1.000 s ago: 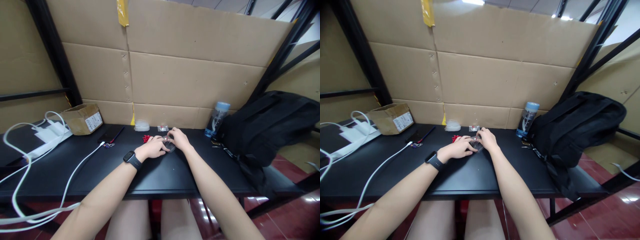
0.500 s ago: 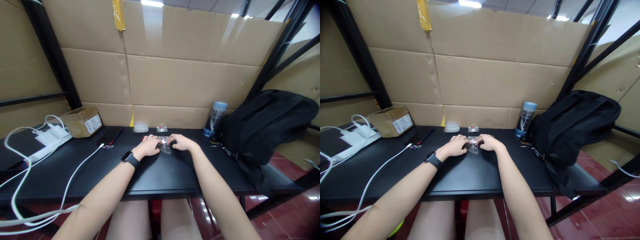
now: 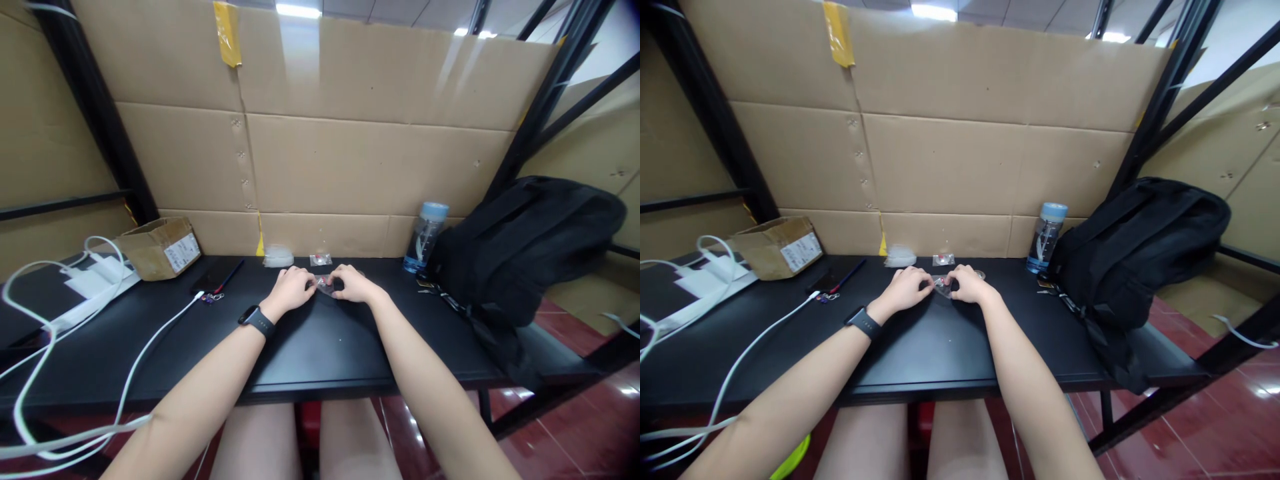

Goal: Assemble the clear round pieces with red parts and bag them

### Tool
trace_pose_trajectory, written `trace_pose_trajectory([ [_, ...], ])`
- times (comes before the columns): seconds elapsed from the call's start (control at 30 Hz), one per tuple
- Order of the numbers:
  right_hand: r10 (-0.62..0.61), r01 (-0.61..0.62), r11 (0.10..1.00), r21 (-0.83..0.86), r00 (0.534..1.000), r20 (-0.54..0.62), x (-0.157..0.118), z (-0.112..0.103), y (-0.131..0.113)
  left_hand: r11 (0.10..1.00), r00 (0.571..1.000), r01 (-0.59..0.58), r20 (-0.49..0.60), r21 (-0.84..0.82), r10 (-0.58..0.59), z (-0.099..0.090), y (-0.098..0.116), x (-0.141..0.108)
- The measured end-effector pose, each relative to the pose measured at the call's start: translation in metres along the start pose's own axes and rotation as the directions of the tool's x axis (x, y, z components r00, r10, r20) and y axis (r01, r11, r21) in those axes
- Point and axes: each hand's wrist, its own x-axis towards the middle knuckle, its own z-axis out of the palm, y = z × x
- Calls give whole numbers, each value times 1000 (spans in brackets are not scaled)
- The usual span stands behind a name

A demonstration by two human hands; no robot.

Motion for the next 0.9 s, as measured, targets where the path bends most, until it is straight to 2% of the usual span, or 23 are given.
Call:
trace_pose_trajectory([
  [0.17, 29, -23, 998, 54, 993, -114, 4, 0, 6, 982, 987, 155, -36, -103, -160, 1, 1, 7],
  [0.27, 54, -46, 996, 72, 992, -114, 5, -1, 6, 971, 977, 205, -29, -126, -210, 2, 1, 8],
  [0.37, 147, -145, 989, 27, 982, -115, 5, -1, 1, 973, 975, 215, -32, -81, -218, 6, 4, 5],
  [0.5, 277, -286, 957, -56, 952, -127, 2, 0, -5, 973, 961, 228, -163, 24, -221, 13, 12, 1],
  [0.57, 244, -258, 964, -70, 957, -159, 1, -2, -4, 983, 967, 180, -188, 40, -169, 14, 14, 1],
  [0.7, -9, 6, 1000, -16, 984, -177, 2, -3, -2, 999, 996, -30, -85, -14, 29, 16, 15, 2],
  [0.77, -75, 77, 997, 9, 990, -117, 3, -1, -3, 998, 998, -45, -47, -40, 43, 17, 13, 2],
  [0.9, -45, 45, 999, -11, 999, -18, 4, 4, -7, 997, 1000, 8, -19, -74, -10, 18, 7, 2],
])
